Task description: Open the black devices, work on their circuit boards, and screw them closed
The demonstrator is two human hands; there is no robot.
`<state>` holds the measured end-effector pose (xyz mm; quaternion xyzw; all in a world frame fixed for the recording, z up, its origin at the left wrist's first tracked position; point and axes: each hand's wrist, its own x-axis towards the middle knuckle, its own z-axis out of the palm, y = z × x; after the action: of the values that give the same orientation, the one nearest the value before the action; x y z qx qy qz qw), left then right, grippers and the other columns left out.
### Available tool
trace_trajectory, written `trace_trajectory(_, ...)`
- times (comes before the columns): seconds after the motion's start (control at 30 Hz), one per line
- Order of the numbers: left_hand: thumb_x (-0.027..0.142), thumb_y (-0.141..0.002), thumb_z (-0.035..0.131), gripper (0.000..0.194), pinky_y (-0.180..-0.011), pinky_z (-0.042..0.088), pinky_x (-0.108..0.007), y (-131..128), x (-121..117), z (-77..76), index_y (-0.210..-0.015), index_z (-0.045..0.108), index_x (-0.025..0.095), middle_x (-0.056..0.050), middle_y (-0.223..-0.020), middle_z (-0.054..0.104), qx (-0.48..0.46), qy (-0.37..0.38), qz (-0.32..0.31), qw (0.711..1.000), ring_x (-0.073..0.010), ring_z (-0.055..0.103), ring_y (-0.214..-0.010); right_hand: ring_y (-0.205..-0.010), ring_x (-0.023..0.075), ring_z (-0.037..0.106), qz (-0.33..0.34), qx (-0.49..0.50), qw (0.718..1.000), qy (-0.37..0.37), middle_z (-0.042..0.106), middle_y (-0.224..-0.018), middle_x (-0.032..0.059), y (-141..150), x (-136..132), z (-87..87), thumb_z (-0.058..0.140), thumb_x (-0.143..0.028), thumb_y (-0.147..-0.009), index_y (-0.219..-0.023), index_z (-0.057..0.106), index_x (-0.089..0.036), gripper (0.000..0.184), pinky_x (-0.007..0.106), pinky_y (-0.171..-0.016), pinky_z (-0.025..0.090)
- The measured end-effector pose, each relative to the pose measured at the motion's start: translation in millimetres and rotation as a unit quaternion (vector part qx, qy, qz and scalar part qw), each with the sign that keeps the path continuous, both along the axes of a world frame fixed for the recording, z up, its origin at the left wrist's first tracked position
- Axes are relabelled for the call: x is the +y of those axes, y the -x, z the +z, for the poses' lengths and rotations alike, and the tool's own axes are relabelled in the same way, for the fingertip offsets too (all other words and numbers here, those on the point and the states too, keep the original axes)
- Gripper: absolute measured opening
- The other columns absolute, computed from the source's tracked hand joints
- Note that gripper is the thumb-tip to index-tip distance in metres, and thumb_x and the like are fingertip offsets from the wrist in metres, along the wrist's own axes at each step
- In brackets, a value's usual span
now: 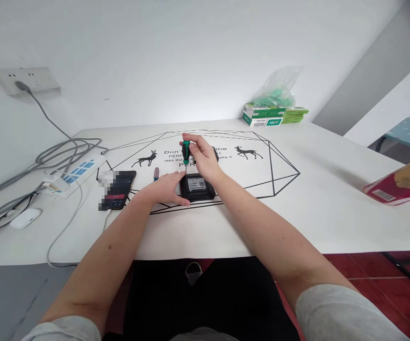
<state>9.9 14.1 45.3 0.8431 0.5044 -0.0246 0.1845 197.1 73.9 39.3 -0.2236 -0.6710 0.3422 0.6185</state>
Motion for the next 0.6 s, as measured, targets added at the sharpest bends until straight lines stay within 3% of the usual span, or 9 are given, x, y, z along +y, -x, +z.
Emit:
trace_trajectory(0.07, 0.079, -0.075, 0.079, 0.128, -0.128, 0.037, -0.053, 0.4, 0.4, -1.0, -0.176, 0.026, 0.021, -0.018, -0.18, 0.037, 0.001, 0.002, 0.005, 1.0, -0.047, 0.037, -0.163, -0.112, 0.0217, 0.071, 0.018, 0.0, 1.0, 0.013, 0.072, -0.127, 0.0064, 0.6, -0.8, 0.2, 0.06, -0.063, -0.104, -0.124, 0.065, -0.03, 0.039, 0.045, -0.1, 0.063)
trace_trajectory(0.2, 0.08, -0.075, 0.079, 0.125, -0.127, 0.036, -0.056, 0.8, 0.6, -1.3, -0.176, 0.028, 0.026, -0.016, -0.177, 0.044, -0.009, -0.007, -0.003, 1.0, -0.049, 0.041, -0.161, -0.104, 0.0212, 0.066, -0.057, -0.027, 0.998, -0.004, 0.069, -0.114, 0.0044, 1.8, -3.7, 1.5, 0.082, -0.054, -0.091, -0.114, 0.063, -0.029, 0.038, 0.042, -0.093, 0.061)
trace_trajectory(0.33, 0.081, -0.075, 0.078, 0.128, -0.128, 0.036, -0.058, 0.7, 1.0, -0.7, -0.177, 0.027, 0.022, -0.018, -0.179, 0.039, -0.003, -0.001, 0.0, 1.0, -0.0497, 0.037, -0.163, -0.118, 0.0231, 0.067, -0.015, 0.0, 1.0, -0.002, 0.07, -0.126, 0.0064, 1.7, -3.6, -0.3, 0.068, -0.061, -0.101, -0.119, 0.063, -0.031, 0.036, 0.045, -0.103, 0.06)
trace_trajectory(0.43, 0.081, -0.075, 0.078, 0.131, -0.129, 0.034, -0.06, 0.4, 1.3, -0.6, -0.177, 0.025, 0.02, -0.021, -0.181, 0.034, 0.001, -0.001, 0.002, 1.0, -0.0497, 0.034, -0.164, -0.113, 0.022, 0.068, 0.018, 0.008, 1.0, 0.006, 0.071, -0.119, 0.0059, 2.6, -0.5, -2.7, 0.06, -0.068, -0.103, -0.121, 0.062, -0.031, 0.041, 0.045, -0.102, 0.061)
trace_trajectory(0.6, 0.082, -0.076, 0.077, 0.13, -0.13, 0.033, -0.059, -0.2, 0.8, 0.4, -0.178, 0.023, 0.022, -0.02, -0.182, 0.032, 0.003, 0.001, -0.004, 1.0, -0.0479, 0.034, -0.165, -0.099, 0.0188, 0.063, -0.069, -0.026, 0.997, -0.02, 0.065, -0.109, 0.0027, 3.9, 0.2, -3.0, 0.078, -0.056, -0.095, -0.112, 0.06, -0.03, 0.036, 0.04, -0.091, 0.06)
